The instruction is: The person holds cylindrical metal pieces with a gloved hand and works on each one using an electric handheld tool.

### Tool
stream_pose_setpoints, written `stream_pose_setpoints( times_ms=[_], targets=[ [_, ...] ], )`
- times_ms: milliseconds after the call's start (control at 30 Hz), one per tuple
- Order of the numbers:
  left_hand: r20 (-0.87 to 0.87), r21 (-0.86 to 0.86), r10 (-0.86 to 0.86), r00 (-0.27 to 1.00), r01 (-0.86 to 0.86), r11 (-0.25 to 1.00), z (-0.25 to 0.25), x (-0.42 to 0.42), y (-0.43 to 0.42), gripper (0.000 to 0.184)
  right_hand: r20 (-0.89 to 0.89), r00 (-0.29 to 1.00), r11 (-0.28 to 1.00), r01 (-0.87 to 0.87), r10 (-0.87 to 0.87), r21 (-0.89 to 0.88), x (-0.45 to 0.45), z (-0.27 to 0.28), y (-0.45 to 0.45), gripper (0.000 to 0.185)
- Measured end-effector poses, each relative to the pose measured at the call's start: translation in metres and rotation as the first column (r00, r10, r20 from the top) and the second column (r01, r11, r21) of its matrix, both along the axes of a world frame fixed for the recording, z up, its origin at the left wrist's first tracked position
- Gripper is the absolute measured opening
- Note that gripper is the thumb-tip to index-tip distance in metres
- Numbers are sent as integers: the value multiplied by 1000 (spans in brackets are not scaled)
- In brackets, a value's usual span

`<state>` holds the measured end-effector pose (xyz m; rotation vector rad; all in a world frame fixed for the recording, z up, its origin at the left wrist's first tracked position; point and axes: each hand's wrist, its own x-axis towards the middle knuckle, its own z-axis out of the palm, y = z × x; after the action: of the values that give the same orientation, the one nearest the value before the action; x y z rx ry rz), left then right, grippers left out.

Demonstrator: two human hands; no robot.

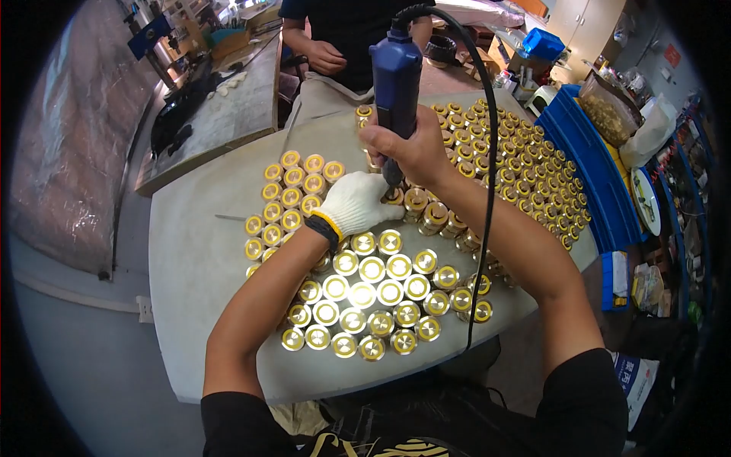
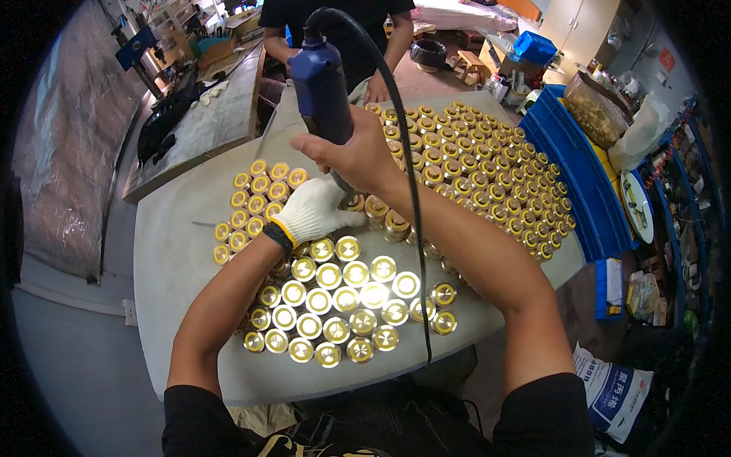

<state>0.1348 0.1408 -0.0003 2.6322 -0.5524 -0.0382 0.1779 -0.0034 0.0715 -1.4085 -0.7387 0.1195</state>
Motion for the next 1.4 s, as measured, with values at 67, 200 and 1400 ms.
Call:
stream_pose_setpoints(
  times_ms=[67, 200, 1400],
  targets=[
    [17, -7, 9, 1000, -9, 1000, -1, 1, 0, 54, 12, 1000, 1000, 13, -13, 4, -2, 0, 0, 24],
    [-13, 7, 29, 1000, -29, 1000, 9, -1, -2, 53, 5, 1000, 999, -5, 5, 36, 0, -5, -2, 25],
    [39, 43, 54, 998, -56, 997, 16, -9, -15, 52, -117, 909, 890, 416, -400, 187, -18, -9, 2, 24]
  ],
)
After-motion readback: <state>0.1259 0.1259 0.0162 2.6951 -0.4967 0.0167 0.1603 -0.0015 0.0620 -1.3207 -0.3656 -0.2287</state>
